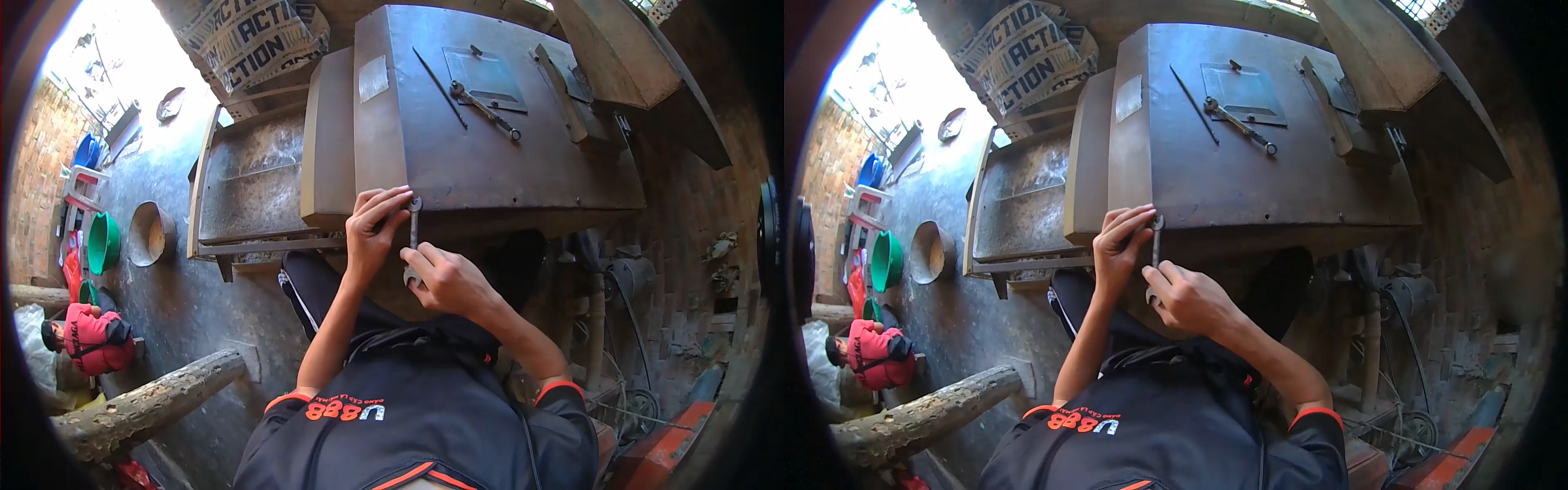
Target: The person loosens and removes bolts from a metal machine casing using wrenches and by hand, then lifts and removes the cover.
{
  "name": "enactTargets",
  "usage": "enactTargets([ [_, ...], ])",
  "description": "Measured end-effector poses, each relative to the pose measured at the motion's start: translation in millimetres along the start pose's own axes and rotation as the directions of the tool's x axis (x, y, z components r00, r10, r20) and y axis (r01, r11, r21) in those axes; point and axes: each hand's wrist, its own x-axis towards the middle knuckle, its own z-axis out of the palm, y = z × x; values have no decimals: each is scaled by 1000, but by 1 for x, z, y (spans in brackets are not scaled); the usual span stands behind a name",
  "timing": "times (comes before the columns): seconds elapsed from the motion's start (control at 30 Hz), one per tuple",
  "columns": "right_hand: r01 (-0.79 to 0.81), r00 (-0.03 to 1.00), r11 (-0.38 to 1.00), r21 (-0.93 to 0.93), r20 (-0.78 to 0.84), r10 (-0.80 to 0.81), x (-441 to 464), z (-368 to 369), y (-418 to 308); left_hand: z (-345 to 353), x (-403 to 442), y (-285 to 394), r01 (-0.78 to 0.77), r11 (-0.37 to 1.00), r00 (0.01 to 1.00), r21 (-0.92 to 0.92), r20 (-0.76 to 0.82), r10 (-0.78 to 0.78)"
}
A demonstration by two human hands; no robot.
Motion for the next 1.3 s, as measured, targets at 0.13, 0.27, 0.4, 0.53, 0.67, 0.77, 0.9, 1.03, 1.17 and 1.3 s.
enactTargets([
  [0.13, -46, 998, 999, 27, 55, 44, 2, 3, -2, -3, -3, -3, -4, 1000, 999, 13, 37, 4],
  [0.27, -25, 999, 995, 99, -32, 28, -3, 6, -1, -1, -9, 3, 26, 1000, 998, 6, 50, -26],
  [0.4, -63, 998, 991, 121, 8, 63, -15, 8, 4, -4, -11, 5, 20, 1000, 996, 8, 88, -21],
  [0.53, -63, 996, 989, 137, 65, 54, -14, 2, 11, -6, -16, 11, -37, 997, 993, 71, 111, 29],
  [0.67, -86, 993, 992, 97, 88, 77, -1, 6, 8, -10, -52, 23, 243, 945, 959, -221, -92, -268],
  [0.77, 25, 1000, 997, 70, 8, -26, 12, 9, 11, -20, -71, 48, 270, 908, 940, -321, -116, -321],
  [0.9, -11, 994, 995, -104, 103, 22, 25, 2, 1, -21, -81, 62, 451, 799, 878, -398, 34, -478],
  [1.03, 137, 990, 981, -138, 46, -132, 18, -5, -2, -26, -74, 65, 610, 636, 782, -473, 229, -580],
  [1.17, 166, 984, 973, -161, -41, -174, 1, -5, -3, -31, -65, 80, 694, 531, 715, -486, 380, -587],
  [1.3, 170, 976, 978, -118, -114, -184, -10, -9, -1, -36, -62, 91, 719, 525, 695, -456, 491, -525],
])
